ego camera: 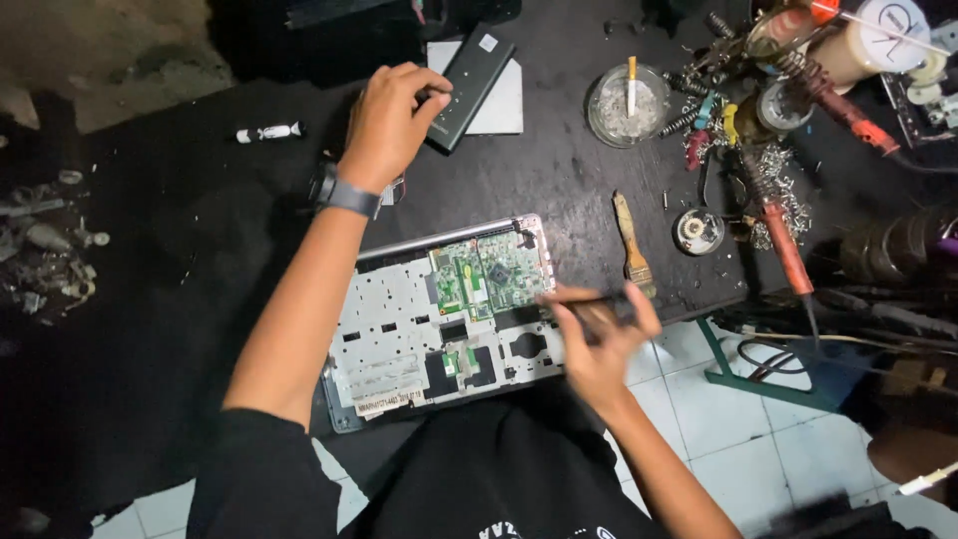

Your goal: The person is disassembling a laptop, removing screws with a screwdriver, and cleaning internal components with a brush.

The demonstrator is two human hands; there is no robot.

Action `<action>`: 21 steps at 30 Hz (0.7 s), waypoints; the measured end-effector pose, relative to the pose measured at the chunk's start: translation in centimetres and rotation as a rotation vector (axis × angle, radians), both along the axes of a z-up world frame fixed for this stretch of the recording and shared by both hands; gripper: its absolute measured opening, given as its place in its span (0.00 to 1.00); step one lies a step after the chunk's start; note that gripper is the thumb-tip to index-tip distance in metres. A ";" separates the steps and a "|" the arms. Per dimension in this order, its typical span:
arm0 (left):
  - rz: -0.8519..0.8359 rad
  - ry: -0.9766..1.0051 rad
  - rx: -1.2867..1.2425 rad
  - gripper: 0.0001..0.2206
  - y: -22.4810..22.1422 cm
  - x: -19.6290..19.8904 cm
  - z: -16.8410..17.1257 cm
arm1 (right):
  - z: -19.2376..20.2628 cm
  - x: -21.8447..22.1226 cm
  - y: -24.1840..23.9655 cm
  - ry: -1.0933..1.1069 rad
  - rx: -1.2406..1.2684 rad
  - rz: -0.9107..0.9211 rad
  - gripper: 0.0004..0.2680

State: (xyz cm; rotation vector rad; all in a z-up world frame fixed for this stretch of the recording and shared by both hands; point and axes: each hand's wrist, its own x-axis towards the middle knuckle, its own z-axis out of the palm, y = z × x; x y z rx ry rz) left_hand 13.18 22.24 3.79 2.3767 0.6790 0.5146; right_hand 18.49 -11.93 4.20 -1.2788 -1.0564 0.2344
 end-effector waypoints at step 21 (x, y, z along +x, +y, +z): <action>-0.132 -0.069 0.441 0.07 4.4 4.7 -4.8 | -1.0 0.2 -8.5 0.159 -0.338 -0.268 0.25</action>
